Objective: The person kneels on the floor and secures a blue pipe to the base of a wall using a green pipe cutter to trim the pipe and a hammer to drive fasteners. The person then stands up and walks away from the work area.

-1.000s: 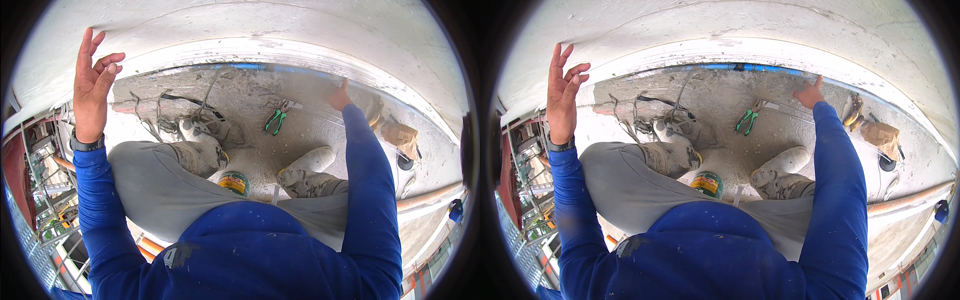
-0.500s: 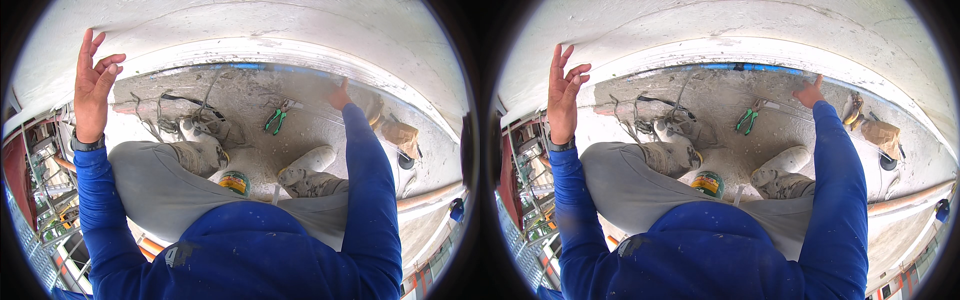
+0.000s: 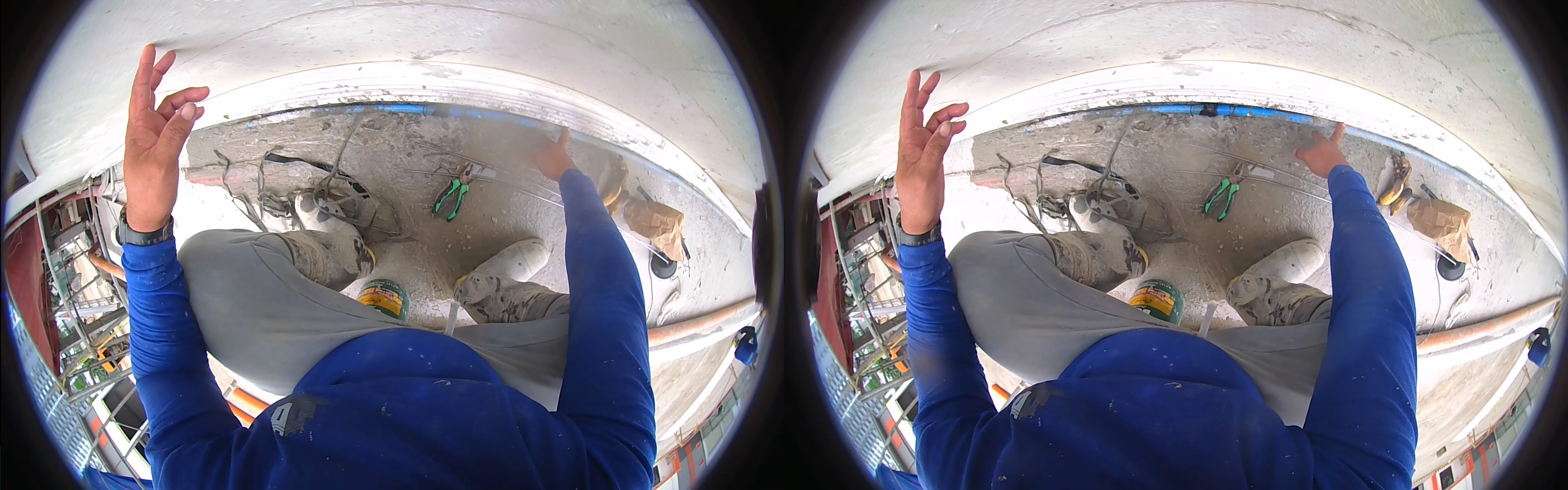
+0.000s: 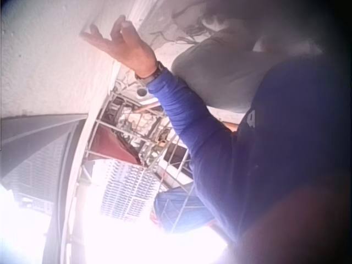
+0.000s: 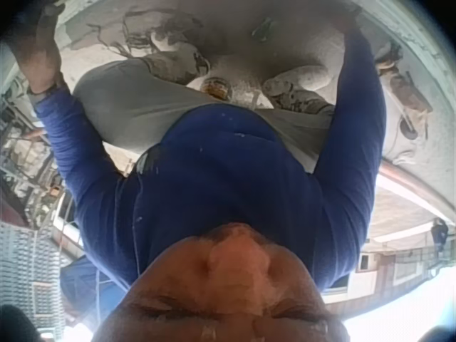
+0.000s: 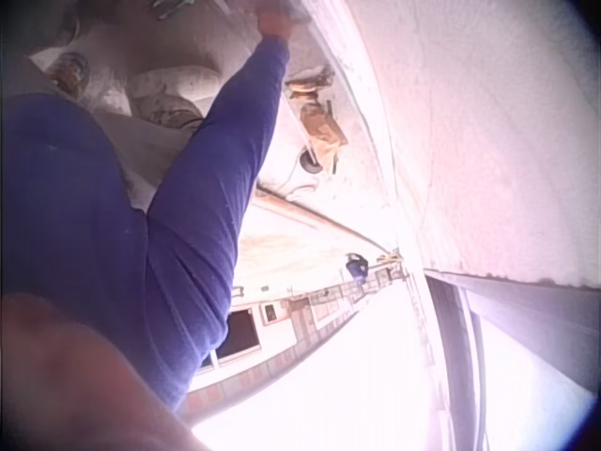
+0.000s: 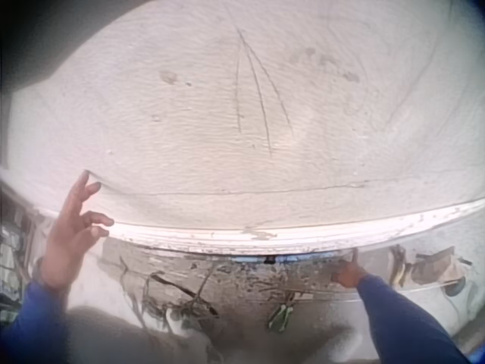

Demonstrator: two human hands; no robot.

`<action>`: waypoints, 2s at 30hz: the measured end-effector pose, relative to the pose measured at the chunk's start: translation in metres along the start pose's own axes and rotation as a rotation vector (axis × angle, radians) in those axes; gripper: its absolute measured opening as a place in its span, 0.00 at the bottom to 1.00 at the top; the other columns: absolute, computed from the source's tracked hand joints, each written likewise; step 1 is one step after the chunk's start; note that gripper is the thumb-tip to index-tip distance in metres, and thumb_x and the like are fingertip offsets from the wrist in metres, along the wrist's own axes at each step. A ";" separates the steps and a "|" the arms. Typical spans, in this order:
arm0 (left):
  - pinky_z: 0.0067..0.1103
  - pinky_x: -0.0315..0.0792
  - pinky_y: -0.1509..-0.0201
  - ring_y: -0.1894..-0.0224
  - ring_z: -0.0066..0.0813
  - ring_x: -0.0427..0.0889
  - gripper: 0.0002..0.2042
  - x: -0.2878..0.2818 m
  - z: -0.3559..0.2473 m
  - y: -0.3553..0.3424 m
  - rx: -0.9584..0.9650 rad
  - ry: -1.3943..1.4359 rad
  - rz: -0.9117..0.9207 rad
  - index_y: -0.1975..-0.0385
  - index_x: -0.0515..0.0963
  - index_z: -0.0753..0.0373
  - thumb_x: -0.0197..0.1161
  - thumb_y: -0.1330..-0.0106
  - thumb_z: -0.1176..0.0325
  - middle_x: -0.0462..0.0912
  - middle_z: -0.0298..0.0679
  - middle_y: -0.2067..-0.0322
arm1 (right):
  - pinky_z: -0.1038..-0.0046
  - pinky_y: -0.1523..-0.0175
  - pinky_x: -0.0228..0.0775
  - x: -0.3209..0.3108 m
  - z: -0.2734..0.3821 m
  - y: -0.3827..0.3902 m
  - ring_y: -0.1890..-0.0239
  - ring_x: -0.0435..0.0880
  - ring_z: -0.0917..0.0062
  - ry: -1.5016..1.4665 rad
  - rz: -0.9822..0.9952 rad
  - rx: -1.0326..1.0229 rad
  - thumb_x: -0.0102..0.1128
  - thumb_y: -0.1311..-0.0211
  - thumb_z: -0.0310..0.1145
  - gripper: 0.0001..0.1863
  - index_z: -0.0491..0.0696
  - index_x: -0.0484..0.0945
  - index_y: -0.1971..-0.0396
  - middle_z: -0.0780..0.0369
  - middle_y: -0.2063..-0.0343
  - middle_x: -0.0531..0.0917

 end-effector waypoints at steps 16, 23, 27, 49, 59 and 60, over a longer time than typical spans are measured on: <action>0.28 0.80 0.39 0.39 0.35 0.82 0.40 0.000 0.000 0.001 -0.013 -0.001 -0.006 0.17 0.51 0.53 0.62 0.27 0.70 0.59 0.52 0.23 | 0.27 0.23 0.11 0.000 0.002 0.003 0.25 0.65 0.43 0.074 -0.042 -0.046 0.52 0.22 0.49 0.18 0.63 0.91 0.51 0.40 0.32 0.73; 0.27 0.81 0.40 0.39 0.35 0.82 0.40 -0.001 0.000 0.001 -0.007 0.003 -0.007 0.17 0.51 0.53 0.62 0.27 0.71 0.59 0.52 0.23 | 0.26 0.23 0.12 -0.009 0.010 0.007 0.25 0.66 0.44 0.118 -0.037 -0.042 0.51 0.22 0.48 0.17 0.65 0.90 0.49 0.40 0.32 0.73; 0.27 0.82 0.41 0.39 0.35 0.82 0.40 -0.001 0.001 0.000 0.006 -0.003 -0.008 0.17 0.51 0.53 0.62 0.27 0.71 0.59 0.52 0.23 | 0.24 0.23 0.15 -0.005 0.004 0.006 0.25 0.66 0.44 0.139 -0.015 -0.061 0.50 0.22 0.47 0.17 0.67 0.89 0.47 0.41 0.32 0.74; 0.30 0.81 0.39 0.39 0.36 0.83 0.41 -0.002 0.002 0.001 0.010 -0.032 -0.002 0.17 0.51 0.52 0.64 0.27 0.66 0.59 0.52 0.23 | 0.21 0.25 0.13 -0.006 0.013 0.008 0.24 0.66 0.48 0.169 0.002 -0.015 0.51 0.22 0.47 0.17 0.68 0.89 0.47 0.44 0.31 0.74; 0.29 0.81 0.39 0.39 0.36 0.82 0.41 -0.003 0.002 0.001 0.007 -0.020 0.002 0.17 0.50 0.53 0.63 0.27 0.67 0.59 0.52 0.23 | 0.25 0.23 0.12 -0.009 0.013 0.007 0.24 0.65 0.43 0.171 0.006 -0.026 0.51 0.23 0.49 0.18 0.66 0.89 0.46 0.40 0.31 0.73; 0.29 0.81 0.39 0.39 0.36 0.82 0.41 -0.003 0.001 0.001 0.009 -0.015 0.004 0.17 0.50 0.53 0.63 0.27 0.67 0.59 0.52 0.23 | 0.25 0.23 0.12 -0.008 0.012 0.007 0.24 0.65 0.43 0.173 0.012 -0.030 0.51 0.23 0.49 0.18 0.66 0.88 0.46 0.41 0.31 0.73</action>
Point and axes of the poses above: each hand's wrist, its own y-axis away from the middle knuckle, its own x-axis out of the palm, z = x × y, the point moved 4 cm from there along -y, towards the middle knuckle
